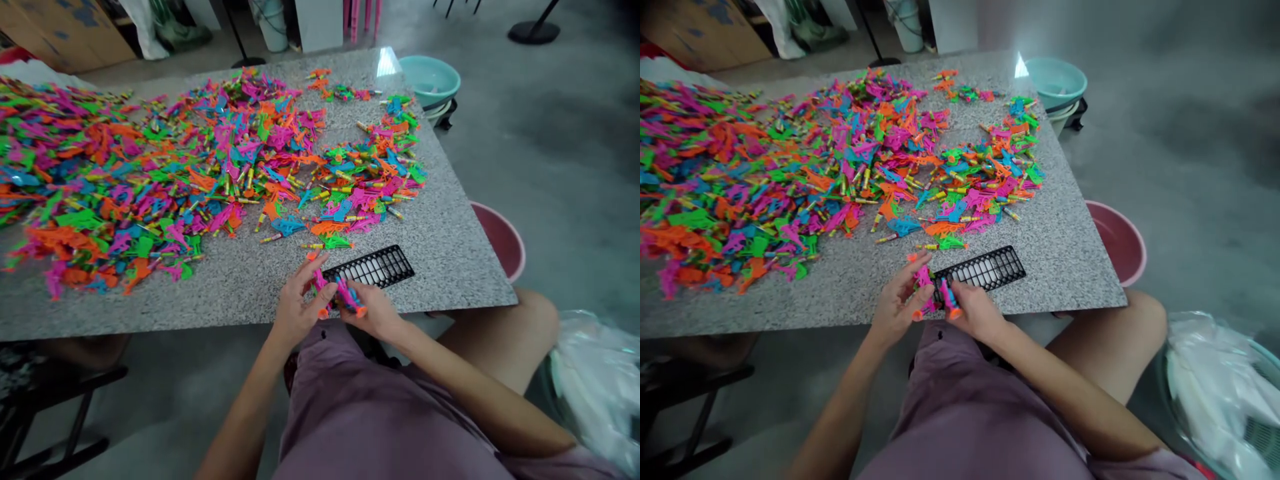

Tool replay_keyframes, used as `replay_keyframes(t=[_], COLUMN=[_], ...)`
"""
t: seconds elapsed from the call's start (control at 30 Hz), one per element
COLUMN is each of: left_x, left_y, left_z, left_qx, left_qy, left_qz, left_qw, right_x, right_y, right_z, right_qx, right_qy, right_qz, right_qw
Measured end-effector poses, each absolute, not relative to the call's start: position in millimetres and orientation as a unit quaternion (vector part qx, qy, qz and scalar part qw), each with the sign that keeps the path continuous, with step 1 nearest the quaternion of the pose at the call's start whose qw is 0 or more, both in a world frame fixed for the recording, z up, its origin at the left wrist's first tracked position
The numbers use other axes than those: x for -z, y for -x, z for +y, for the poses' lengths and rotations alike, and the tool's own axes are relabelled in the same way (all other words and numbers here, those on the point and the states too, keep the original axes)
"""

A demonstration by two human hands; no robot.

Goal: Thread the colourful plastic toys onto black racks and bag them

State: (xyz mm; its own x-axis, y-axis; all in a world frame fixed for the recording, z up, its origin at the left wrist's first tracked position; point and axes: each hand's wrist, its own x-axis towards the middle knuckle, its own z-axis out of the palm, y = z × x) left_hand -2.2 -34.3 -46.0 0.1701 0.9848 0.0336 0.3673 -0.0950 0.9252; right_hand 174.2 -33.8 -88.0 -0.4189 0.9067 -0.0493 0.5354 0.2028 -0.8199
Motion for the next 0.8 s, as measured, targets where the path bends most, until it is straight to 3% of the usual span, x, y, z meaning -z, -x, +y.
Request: replay_keyframes(t=[0.13,0.3,0.37,0.43,0.53,0.7,0.8], left_x=[43,41,40,38,34,29,27], left_y=[2,5,6,7,10,11,10], left_z=[-31,-31,-31,-32,-32,-30,-30], left_qx=[-0.361,-0.347,-0.342,-0.339,-0.331,-0.311,-0.299], left_qy=[-0.635,-0.635,-0.633,-0.631,-0.633,-0.649,-0.663], left_qz=[0.535,0.548,0.548,0.548,0.547,0.525,0.514], left_qw=[0.425,0.42,0.427,0.432,0.436,0.455,0.456], right_x=[85,74,70,69,73,74,70], right_y=[-167,-181,-184,-183,-184,-191,-170], right_z=[-35,2,26,44,53,48,44], right_qx=[-0.364,-0.415,-0.354,-0.222,-0.096,-0.033,-0.073], right_qy=[0.466,0.396,0.419,0.478,0.497,0.538,0.546], right_qz=[-0.79,-0.808,-0.823,-0.839,-0.86,-0.84,-0.832], right_qw=[0.16,0.137,0.147,0.137,0.063,0.052,0.065])
